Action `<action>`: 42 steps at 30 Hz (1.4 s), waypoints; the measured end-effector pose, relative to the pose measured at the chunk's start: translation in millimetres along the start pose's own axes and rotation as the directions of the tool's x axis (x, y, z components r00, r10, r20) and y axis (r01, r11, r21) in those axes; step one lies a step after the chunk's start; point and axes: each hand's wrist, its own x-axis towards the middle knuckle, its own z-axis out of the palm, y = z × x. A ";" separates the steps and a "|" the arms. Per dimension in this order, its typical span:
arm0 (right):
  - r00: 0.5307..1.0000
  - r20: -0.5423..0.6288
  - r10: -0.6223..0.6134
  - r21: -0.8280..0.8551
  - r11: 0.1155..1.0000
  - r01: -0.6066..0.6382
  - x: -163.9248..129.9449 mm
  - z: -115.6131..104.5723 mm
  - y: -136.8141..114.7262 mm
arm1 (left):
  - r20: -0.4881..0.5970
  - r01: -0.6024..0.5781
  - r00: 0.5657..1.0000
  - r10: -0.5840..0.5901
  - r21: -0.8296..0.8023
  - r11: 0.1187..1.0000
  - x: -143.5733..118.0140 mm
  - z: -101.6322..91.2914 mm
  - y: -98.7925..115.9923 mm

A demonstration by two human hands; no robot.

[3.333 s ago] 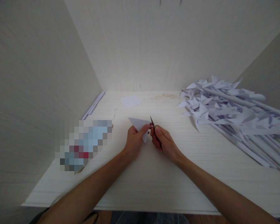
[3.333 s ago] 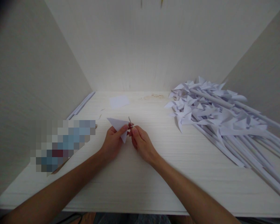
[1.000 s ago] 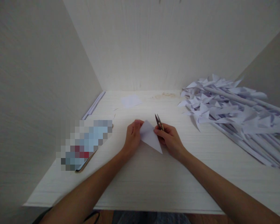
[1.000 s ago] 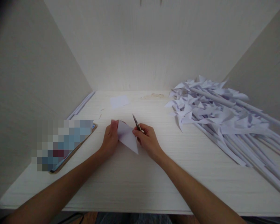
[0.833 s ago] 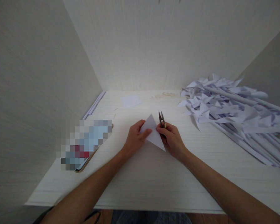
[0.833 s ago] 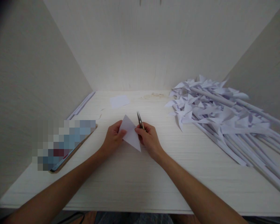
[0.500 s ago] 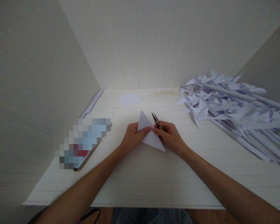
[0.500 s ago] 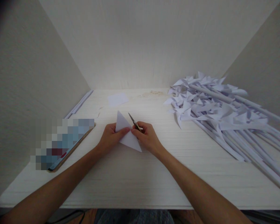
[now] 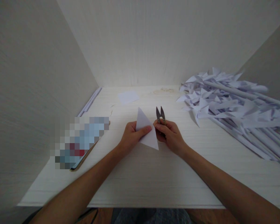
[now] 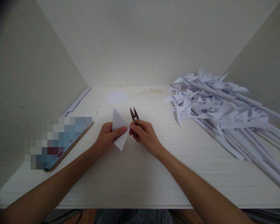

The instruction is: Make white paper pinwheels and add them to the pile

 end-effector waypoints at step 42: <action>0.981 -0.171 -0.087 0.039 0.995 0.095 -0.5 3.0 1.1 | 0.087 -0.066 0.994 0.067 -0.014 0.998 -1.2 8.6 -5.3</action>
